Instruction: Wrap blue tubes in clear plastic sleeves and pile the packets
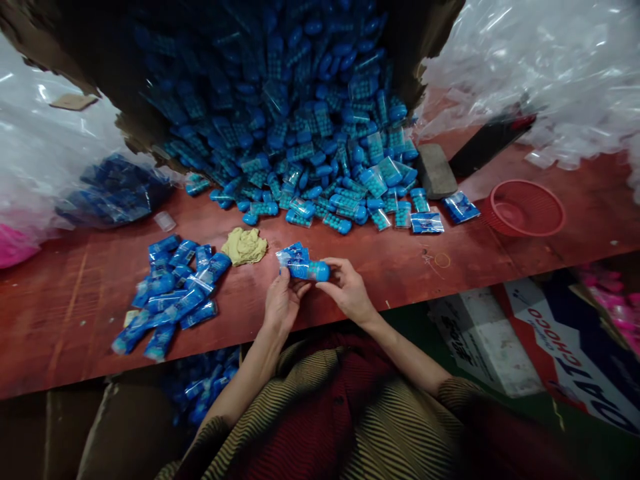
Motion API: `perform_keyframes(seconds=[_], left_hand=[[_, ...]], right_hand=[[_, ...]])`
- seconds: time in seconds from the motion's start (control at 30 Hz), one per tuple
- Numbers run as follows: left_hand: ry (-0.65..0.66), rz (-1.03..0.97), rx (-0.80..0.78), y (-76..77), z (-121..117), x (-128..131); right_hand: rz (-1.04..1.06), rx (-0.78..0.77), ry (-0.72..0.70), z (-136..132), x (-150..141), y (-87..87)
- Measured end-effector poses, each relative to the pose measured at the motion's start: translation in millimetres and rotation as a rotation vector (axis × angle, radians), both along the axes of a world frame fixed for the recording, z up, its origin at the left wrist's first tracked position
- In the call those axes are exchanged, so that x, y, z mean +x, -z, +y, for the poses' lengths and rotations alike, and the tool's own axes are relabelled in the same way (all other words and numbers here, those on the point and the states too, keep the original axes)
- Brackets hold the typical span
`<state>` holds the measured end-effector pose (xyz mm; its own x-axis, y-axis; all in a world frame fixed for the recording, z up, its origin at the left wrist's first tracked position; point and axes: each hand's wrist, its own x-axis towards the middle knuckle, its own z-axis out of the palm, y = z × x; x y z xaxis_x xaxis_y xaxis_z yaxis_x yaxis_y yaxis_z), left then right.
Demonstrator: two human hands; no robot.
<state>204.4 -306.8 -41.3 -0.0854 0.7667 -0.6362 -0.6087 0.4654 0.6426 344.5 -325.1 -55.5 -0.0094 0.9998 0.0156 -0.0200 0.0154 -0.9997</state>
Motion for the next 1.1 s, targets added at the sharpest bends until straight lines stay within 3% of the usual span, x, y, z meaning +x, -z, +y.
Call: perform_keyframes(seconds=[0.1,0.2,0.27,0.4,0.47,0.63,0.73,0.87,1.1], left_hand=[[0.002,-0.03,-0.011,-3.2,3.3,1.0],[0.053,-0.03,-0.038,-6.2,5.7,-1.9],[0.108,-0.056,-0.055,-7.3,6.8,-5.9],[0.214,-0.133,-0.047,-8.9,8.0,-14.1],[0.285,-0.159,-0.021,-10.2,8.5,-16.8],[0.453,-0.238,0.031,-12.3,10.2,-21.3],[0.494,-0.267,0.026,-12.4,9.8,-21.3],[0.468,-0.276,0.029,-13.2,6.0,-15.4],[0.383,-0.296,0.075,-11.2,-4.2,-2.3]], right_hand=[[-0.215,0.209,0.068,-7.5,-8.9,11.7],[-0.251,0.313,0.037,-8.4,-12.1,11.1],[-0.171,0.246,-0.047,-6.8,-11.6,6.9],[0.217,-0.095,-0.198,-2.3,-9.5,4.2],[0.359,-0.18,-0.218,0.3,-8.5,6.6],[0.301,-0.062,-0.162,9.0,-1.0,5.7],[0.23,-0.024,-0.259,13.0,4.5,-0.6],[0.321,-0.045,-0.331,14.0,4.8,-3.3],[0.279,-0.024,-0.181,8.7,0.5,2.5]])
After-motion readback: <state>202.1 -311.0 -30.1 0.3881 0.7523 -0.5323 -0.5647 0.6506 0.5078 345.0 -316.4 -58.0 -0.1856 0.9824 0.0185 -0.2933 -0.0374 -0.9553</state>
